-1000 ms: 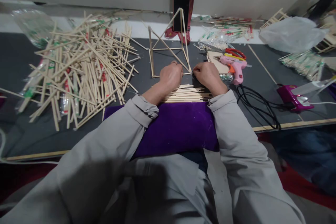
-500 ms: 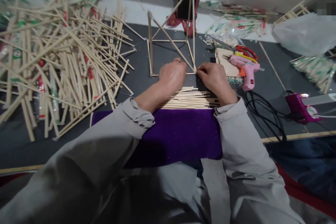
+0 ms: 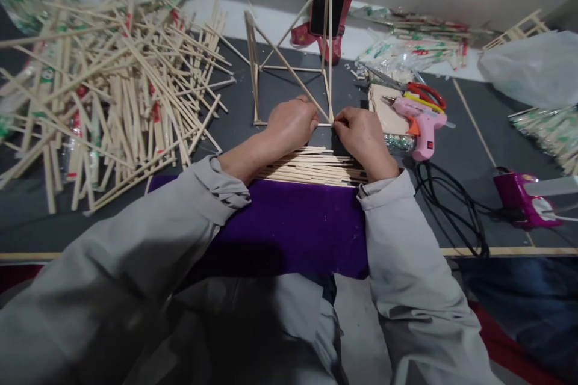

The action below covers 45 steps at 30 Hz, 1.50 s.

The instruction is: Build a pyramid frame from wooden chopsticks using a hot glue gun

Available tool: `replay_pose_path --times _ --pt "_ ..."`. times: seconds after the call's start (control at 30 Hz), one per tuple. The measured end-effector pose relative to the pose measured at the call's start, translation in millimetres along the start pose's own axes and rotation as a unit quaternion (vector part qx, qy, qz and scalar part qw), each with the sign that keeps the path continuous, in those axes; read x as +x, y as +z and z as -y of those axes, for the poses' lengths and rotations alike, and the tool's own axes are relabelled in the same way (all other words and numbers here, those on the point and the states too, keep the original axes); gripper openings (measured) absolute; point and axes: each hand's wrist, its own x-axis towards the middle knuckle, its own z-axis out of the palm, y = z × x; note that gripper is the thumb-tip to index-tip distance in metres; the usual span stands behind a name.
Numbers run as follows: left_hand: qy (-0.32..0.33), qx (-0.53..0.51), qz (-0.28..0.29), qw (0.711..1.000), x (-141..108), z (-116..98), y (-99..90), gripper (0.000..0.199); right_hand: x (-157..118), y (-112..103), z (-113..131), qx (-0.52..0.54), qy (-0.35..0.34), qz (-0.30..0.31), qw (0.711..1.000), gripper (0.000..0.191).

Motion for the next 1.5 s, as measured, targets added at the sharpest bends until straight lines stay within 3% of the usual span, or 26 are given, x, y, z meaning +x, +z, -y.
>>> replay_pose_path --times 0.2,0.47,1.5 --pt "-0.007 -0.032 -0.011 0.999 2.1 1.5 1.3 0.039 -2.3 -2.9 0.2 0.010 0.027 0.003 1.000 0.029" --pt "0.009 -0.018 -0.014 1.000 -0.5 2.0 -1.4 0.037 -1.0 1.2 -1.9 0.013 -0.003 -0.035 0.999 0.021" --pt "0.008 -0.022 -0.023 0.999 1.8 3.7 2.9 0.036 3.6 9.0 -8.4 -0.001 -0.024 -0.034 0.999 0.013"
